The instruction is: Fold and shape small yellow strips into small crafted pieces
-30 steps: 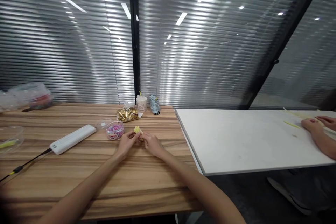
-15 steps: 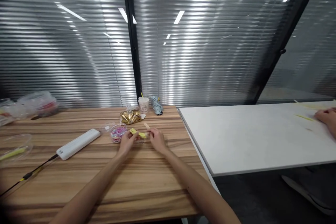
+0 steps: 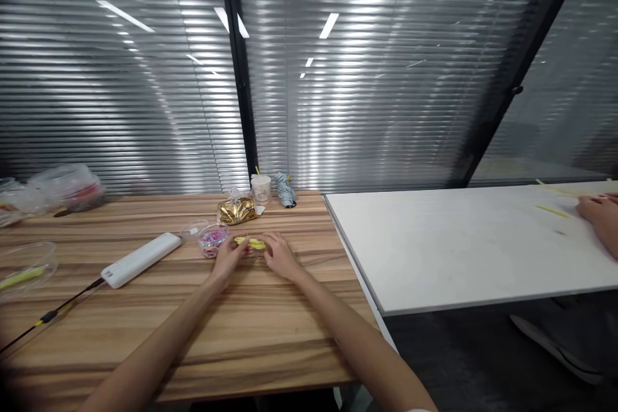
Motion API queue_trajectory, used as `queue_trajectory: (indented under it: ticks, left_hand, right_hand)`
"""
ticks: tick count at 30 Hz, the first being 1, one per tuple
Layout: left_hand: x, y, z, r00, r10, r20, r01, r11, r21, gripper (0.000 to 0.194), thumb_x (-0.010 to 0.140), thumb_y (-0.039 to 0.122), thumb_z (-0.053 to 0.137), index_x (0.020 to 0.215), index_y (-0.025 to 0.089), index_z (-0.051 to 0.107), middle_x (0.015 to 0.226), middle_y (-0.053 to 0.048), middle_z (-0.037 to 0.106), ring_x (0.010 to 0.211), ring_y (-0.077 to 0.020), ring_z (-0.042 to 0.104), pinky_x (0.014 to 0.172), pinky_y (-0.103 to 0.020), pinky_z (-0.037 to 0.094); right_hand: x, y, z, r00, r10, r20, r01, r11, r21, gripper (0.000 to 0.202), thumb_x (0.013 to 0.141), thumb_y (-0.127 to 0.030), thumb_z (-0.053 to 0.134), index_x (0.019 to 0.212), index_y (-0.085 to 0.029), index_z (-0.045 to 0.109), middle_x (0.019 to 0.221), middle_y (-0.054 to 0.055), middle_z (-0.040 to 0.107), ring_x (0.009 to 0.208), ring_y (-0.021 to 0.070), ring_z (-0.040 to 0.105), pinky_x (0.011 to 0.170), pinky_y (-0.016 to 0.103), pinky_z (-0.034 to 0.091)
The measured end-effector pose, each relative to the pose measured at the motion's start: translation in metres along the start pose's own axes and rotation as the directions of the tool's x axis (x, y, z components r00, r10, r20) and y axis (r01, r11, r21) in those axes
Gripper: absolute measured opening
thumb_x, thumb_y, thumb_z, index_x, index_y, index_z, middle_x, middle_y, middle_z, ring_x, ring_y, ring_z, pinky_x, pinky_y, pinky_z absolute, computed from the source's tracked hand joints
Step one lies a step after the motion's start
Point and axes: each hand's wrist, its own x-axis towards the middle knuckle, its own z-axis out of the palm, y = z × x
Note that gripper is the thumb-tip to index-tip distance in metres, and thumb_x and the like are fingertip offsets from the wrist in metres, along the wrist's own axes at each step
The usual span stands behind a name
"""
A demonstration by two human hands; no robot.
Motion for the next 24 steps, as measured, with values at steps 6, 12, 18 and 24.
queue_trajectory:
  ticks: [6,12,18,24]
  left_hand:
    - [0.000,-0.001,-0.001,0.998,-0.055,-0.030,0.053,0.998,-0.045,0.034,0.060,0.030,0.071,0.084,0.013,0.055,0.061,-0.001,0.062,0.055,-0.0118,0.061,0.060,-0.026,0.050]
    - [-0.001,0.004,-0.004,0.997,-0.045,-0.057,0.044,0.999,-0.022,0.041,0.051,0.038,0.074,0.077,0.010,0.060,0.060,-0.001,0.061,0.055,-0.0115,0.058,0.058,-0.025,0.047]
    - [0.000,0.004,-0.004,0.996,-0.046,-0.070,0.046,0.999,0.006,0.045,0.052,0.041,0.073,0.082,0.009,0.062,0.055,0.001,0.058,0.051,-0.0091,0.053,0.052,-0.021,0.042]
    - [-0.002,0.003,-0.002,0.996,-0.078,-0.038,0.076,0.996,-0.053,0.044,0.055,0.037,0.072,0.087,0.011,0.060,0.062,0.000,0.059,0.054,-0.0095,0.055,0.057,-0.023,0.046]
  right_hand:
    - [-0.001,0.001,0.002,0.996,0.080,-0.048,-0.080,0.997,-0.002,0.032,0.075,-0.006,0.046,0.101,-0.019,0.059,0.097,0.005,0.061,0.089,0.0157,0.055,0.080,0.029,0.042]
    - [0.001,0.003,0.000,0.970,0.207,-0.129,-0.214,0.976,-0.040,0.019,0.079,-0.011,0.048,0.090,-0.017,0.063,0.086,0.005,0.064,0.078,0.0166,0.056,0.073,0.028,0.043]
    - [0.000,0.006,0.000,0.946,0.271,-0.178,-0.299,0.940,-0.161,0.033,0.070,-0.002,0.048,0.098,-0.017,0.060,0.097,0.007,0.060,0.094,0.0213,0.049,0.083,0.035,0.039]
    - [0.000,-0.005,0.000,0.994,0.065,-0.083,-0.071,0.995,-0.073,0.040,0.077,-0.014,0.050,0.116,-0.018,0.049,0.110,0.009,0.055,0.103,0.0198,0.046,0.090,0.036,0.037]
